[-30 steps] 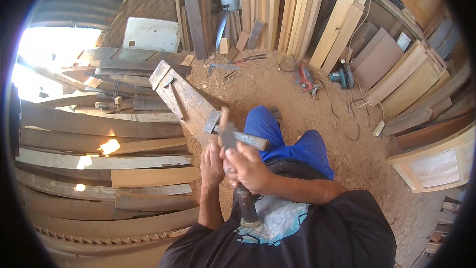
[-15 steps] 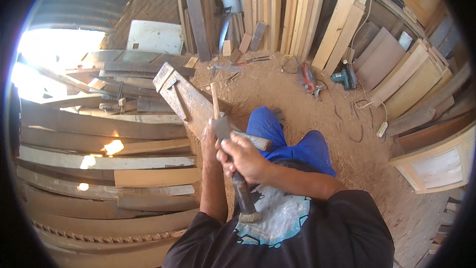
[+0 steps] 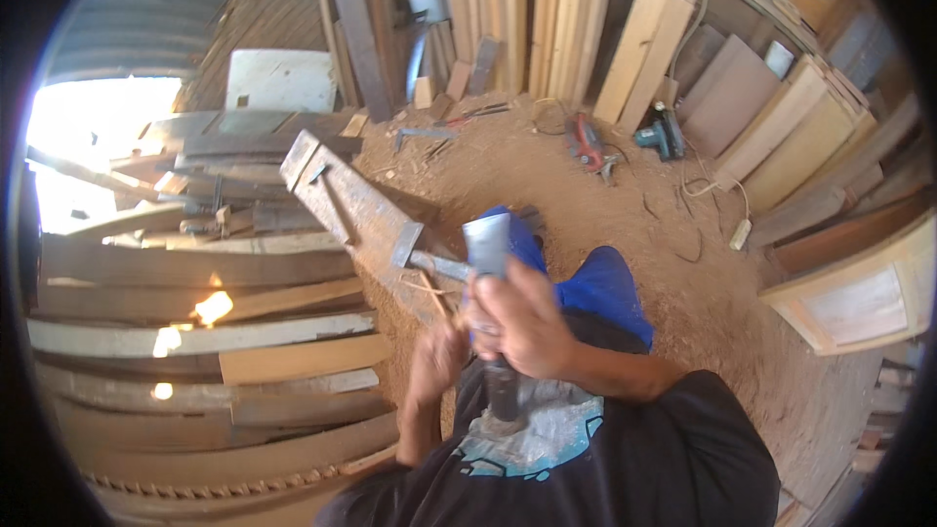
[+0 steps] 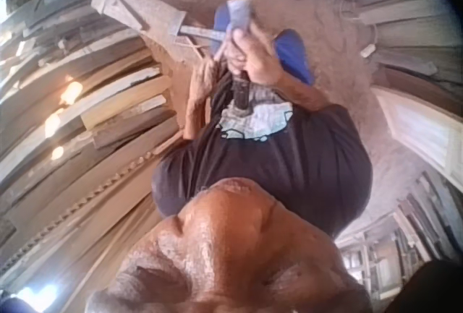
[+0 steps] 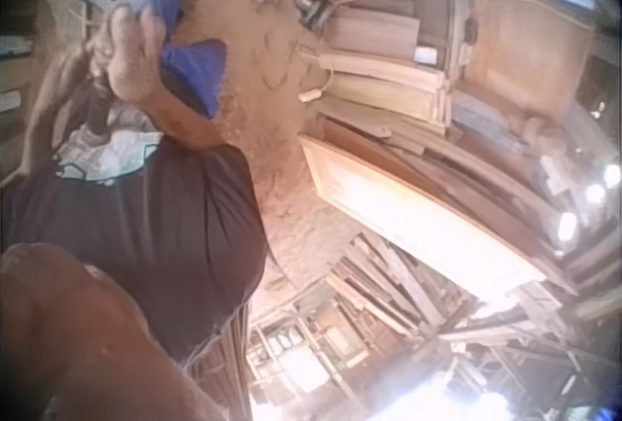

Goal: The person holds a small wooden stick and uses a hammer to drive a chisel into it, shaving off pieces of wood while sitting on a ground-level workspace surrounded by lumber and wood shavings.

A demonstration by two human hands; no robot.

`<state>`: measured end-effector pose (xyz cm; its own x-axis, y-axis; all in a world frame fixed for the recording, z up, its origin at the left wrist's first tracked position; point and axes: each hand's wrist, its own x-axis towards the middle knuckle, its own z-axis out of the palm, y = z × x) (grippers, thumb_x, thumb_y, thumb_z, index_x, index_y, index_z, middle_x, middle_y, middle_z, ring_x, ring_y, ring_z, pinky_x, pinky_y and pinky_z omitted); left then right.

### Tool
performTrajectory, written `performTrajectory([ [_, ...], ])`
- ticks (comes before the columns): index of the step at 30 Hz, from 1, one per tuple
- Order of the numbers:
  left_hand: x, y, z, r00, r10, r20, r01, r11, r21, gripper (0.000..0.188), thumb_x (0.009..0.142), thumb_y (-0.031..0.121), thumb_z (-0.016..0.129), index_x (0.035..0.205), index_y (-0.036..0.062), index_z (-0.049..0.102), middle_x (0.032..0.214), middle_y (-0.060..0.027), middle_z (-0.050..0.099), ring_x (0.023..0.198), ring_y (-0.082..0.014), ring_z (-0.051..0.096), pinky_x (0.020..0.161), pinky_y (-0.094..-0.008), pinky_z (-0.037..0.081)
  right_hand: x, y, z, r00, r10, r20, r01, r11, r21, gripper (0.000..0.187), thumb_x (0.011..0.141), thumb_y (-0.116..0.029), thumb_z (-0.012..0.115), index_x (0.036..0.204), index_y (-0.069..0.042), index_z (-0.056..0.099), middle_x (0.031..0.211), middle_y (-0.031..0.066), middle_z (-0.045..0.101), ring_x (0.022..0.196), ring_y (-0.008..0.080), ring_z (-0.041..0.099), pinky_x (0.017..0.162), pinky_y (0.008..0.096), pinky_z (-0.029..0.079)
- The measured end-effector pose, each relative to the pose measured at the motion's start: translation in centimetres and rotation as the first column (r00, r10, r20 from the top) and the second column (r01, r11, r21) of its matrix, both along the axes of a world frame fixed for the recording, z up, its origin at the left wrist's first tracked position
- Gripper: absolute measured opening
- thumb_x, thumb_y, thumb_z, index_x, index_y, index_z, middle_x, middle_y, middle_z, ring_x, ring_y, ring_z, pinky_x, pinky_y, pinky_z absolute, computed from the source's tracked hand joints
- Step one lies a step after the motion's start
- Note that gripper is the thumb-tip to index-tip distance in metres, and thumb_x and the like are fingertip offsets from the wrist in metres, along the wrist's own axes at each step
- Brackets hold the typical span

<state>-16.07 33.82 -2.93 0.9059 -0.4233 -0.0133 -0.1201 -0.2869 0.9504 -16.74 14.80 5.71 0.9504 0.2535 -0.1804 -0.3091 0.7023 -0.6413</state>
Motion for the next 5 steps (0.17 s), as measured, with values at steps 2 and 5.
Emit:
performTrajectory([
  [2, -3.9, 1.7, -3.8, 0.99, 0.109, -0.088, -0.091, 0.978, 0.186, 0.032, 0.1, 0.02, 0.04, 0.077, 0.0018, 0.054, 0.062, -0.0088, 0.049, 0.056, -0.0177, 0.049, 0.053, -0.0348, 0.038, 0.0, -3.0, 1.2, 0.977, -0.142, 0.162, 0.161, 0.981, -0.105, 0.021, 0.103, -0.028, 0.041, 0.101, -0.007, 0.046, 0.065, -0.0027, 0.038, 0.049, 0.0055, 0.037, 0.046, 0.0232, 0.038],
  [5, -3.3, 2.0, -5.1, 0.902, 0.234, -0.363, -0.251, 0.968, 0.002, 0.041, 0.102, 0.037, 0.04, 0.085, 0.0065, 0.061, 0.058, -0.0036, 0.049, 0.054, -0.0158, 0.05, 0.051, -0.0304, 0.042, -0.1, -5.7, 0.9, 0.98, -0.17, 0.101, 0.195, 0.913, -0.358, 0.027, 0.102, -0.032, 0.043, 0.103, -0.005, 0.046, 0.064, -0.0017, 0.039, 0.05, 0.0068, 0.038, 0.046, 0.0242, 0.038],
])
